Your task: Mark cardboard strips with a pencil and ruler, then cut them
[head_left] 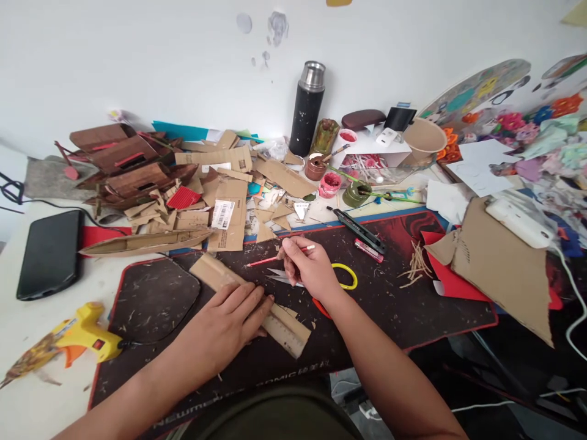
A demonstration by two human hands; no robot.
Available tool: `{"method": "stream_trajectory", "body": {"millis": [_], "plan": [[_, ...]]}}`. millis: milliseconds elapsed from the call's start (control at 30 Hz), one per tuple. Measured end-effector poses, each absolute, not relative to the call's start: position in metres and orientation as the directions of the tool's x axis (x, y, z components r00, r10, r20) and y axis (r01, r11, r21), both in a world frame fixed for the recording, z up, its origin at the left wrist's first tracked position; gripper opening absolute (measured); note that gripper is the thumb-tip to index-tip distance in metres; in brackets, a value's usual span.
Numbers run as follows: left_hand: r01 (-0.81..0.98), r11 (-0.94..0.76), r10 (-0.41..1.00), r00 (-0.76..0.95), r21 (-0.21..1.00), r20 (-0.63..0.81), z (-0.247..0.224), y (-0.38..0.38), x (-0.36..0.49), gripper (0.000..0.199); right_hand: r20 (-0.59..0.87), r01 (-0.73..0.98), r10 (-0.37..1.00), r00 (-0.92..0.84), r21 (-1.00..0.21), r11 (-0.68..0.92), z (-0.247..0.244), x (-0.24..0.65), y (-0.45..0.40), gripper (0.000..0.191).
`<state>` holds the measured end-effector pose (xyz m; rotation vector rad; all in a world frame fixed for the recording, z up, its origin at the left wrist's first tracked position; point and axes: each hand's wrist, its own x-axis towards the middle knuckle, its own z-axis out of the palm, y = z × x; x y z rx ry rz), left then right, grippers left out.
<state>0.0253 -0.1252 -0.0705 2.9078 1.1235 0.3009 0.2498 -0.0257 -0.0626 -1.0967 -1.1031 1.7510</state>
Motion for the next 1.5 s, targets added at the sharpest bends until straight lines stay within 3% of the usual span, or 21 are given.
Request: {"method": "stream_trajectory", "body": {"millis": [467,667,833,1033,1333,1500], "plan": [[0.639,-0.765,0.601,0.753,-0.081,0.268,-0.052,-0.098,0.006,0.038,-0.266,-0.188,0.902,-0.341,-0.920,-0.343,-0.060,0.251,-0.026,0.058],[0.670,-0.742,0.645,0.713,0.001,0.275,-0.062,-0.098,-0.009,0.042,-0.268,-0.161,0.898,-0.349,-0.927,-0.339,-0.060,0.251,-0.025,0.057],[0.640,-0.768,0.614,0.747,-0.024,0.254,-0.063,-0.108,-0.012,0.048,-0.271,-0.169,0.899,-0.345,-0.924,-0.344,-0.060,0.251,-0.025,0.057],[0.669,-0.743,0.654,0.716,0.029,0.243,-0.062,-0.118,-0.013,0.049,-0.273,-0.170,0.899,-0.342,-0.923,-0.345,-0.061,0.251,-0.025,0.058],[0.669,-0.737,0.600,0.714,-0.098,0.360,-0.056,-0.120,0.001,0.046,-0.260,-0.167,0.900,-0.350,-0.928,-0.333,-0.061,0.251,-0.025,0.056],[0.673,-0.732,0.619,0.723,-0.109,0.306,-0.053,-0.114,0.010,0.041,-0.251,-0.160,0.902,-0.352,-0.933,-0.322,-0.060,0.251,-0.025,0.055]]}}
